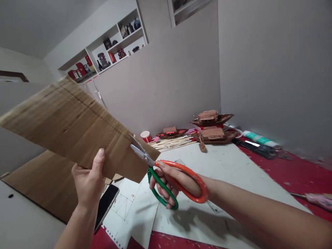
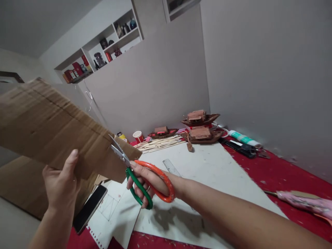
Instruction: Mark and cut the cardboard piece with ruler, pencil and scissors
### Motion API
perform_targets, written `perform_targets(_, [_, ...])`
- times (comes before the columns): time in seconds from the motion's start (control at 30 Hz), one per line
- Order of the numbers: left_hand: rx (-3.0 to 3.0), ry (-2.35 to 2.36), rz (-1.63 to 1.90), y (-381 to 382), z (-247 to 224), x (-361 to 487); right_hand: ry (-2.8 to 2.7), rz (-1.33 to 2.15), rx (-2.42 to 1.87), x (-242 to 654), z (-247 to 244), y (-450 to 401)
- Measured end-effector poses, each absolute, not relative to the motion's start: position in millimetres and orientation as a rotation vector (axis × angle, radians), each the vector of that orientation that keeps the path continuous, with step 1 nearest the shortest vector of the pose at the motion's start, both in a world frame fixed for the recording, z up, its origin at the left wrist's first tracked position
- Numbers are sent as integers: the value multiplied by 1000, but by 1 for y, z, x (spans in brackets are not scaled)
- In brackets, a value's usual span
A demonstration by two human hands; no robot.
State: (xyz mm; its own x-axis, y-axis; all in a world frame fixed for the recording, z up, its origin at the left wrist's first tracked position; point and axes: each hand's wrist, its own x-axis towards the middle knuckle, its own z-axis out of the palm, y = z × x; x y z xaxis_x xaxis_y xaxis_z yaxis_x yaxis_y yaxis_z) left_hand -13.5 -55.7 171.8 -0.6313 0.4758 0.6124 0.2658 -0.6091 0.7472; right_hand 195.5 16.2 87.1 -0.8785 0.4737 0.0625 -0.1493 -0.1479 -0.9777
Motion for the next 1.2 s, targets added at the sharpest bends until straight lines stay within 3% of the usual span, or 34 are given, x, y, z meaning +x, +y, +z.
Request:
perform_targets(0.33, [989, 1165, 2299, -49, 184, -25, -1772, 1816, -271, 195, 85, 10])
perform_targets(0.67, [919, 1116, 2515, -56, 162, -10, -1765, 1726, -310, 193, 90, 2])
perform_targets(1.03, [572, 1077, 2393, -59, 161, 1, -1731, 1779, -177, 196, 87, -7])
perform_targets(1.2, [558, 1085, 2458, -63, 163, 0, -1711, 1822, -352, 198, 92, -13])
